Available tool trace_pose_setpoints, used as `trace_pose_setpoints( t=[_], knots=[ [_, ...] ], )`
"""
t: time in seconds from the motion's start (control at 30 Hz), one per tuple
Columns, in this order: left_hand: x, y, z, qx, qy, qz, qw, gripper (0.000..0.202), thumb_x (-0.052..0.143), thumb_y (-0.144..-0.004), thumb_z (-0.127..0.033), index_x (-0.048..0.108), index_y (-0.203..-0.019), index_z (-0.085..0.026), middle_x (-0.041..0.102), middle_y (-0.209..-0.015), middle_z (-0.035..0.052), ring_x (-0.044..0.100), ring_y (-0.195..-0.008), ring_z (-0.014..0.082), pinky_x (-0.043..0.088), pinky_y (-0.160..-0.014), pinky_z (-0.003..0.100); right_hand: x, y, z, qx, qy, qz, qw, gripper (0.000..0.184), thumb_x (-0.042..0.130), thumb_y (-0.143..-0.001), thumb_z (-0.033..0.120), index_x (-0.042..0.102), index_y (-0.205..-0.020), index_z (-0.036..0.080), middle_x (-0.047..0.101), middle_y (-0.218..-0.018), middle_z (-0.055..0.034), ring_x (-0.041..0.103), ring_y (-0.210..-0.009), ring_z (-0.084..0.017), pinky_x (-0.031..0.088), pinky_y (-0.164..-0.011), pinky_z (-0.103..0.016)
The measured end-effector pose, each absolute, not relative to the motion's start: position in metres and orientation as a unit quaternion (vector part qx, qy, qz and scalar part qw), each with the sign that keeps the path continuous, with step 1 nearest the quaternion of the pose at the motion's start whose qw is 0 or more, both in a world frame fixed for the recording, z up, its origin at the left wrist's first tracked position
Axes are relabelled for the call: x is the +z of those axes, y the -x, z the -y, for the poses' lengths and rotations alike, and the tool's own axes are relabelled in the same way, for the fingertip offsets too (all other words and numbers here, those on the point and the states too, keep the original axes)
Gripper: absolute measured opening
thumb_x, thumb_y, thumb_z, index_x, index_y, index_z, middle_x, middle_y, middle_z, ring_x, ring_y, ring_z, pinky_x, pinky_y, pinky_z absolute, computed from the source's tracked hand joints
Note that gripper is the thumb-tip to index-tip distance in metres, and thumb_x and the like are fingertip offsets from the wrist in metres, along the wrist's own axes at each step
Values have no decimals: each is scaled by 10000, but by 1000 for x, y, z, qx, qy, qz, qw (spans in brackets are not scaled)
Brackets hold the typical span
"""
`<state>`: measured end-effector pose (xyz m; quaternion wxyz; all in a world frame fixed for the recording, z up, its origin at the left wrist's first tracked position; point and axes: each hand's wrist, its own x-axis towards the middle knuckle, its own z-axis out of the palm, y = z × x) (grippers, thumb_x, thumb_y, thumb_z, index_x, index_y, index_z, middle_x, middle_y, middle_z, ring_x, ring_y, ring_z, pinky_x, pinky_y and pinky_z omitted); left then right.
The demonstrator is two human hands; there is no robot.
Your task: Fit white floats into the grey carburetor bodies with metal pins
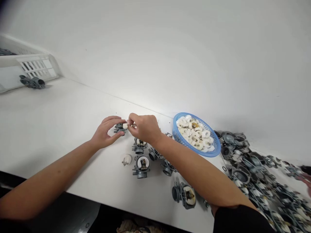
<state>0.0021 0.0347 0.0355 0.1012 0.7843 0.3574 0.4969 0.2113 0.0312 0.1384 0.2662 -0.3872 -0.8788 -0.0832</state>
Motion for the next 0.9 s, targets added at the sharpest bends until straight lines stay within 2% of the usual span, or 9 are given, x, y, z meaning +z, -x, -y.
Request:
trace_pose_setpoints(
  t=[0.2, 0.33, 0.5, 0.6, 0.73, 0.8, 0.9],
  knots=[
    [36, -6, -40, 568, -751, -334, 48, 183, 604, -956, -330, 705, -1060, -218, 774, -909, 55, 716, -858, 202, 576, -804, 364, 127, -190, -41, -93, 385, 885, 247, 96, 489, -830, 198, 567, -775, 197, 595, -574, 46, 469, -493, -88, 212, -515, -229],
    [38, -6, -42, 593, -740, -316, 14, 165, 597, -958, -262, 672, -1102, -229, 780, -995, 44, 728, -898, 182, 576, -811, 335, 126, -184, -45, -137, 362, 886, 256, 145, 467, -857, 215, 559, -745, 202, 554, -530, 48, 401, -470, -91, 214, -502, -240],
    [44, -8, -36, 589, -731, -343, -15, 157, 513, -976, -259, 652, -1041, -224, 775, -908, 45, 738, -881, 191, 593, -796, 354, 127, -181, -44, -196, 319, 897, 235, 277, 470, -921, 272, 509, -652, 218, 453, -467, 45, 319, -466, -112, 234, -511, -279],
    [48, -10, -33, 606, -725, -328, -13, 145, 529, -965, -224, 629, -1070, -228, 782, -971, 48, 745, -946, 194, 597, -831, 357, 129, -182, -43, -213, 282, 900, 255, 301, 478, -934, 257, 514, -638, 221, 467, -476, 49, 328, -466, -110, 247, -515, -284],
    [49, -11, -30, 624, -716, -313, 0, 170, 595, -917, -184, 607, -1075, -246, 783, -1020, 40, 750, -974, 199, 593, -851, 354, 129, -182, -41, -209, 230, 880, 358, 243, 518, -925, 203, 555, -685, 222, 490, -476, 76, 377, -449, -87, 279, -500, -246],
    [46, -11, -29, 621, -716, -317, 32, 152, 621, -893, -207, 593, -1036, -252, 782, -981, 35, 759, -915, 199, 602, -807, 344, 128, -183, -41, -179, 216, 877, 391, 176, 546, -930, 212, 585, -759, 220, 502, -484, 93, 411, -436, -69, 300, -491, -215],
    [42, -12, -26, 593, -725, -330, 115, 125, 621, -888, -259, 561, -998, -256, 777, -940, 33, 761, -812, 188, 605, -710, 322, 127, -189, -42, -149, 192, 893, 378, 126, 536, -955, 232, 591, -842, 220, 534, -511, 103, 474, -441, -55, 325, -493, -190]
  ],
)
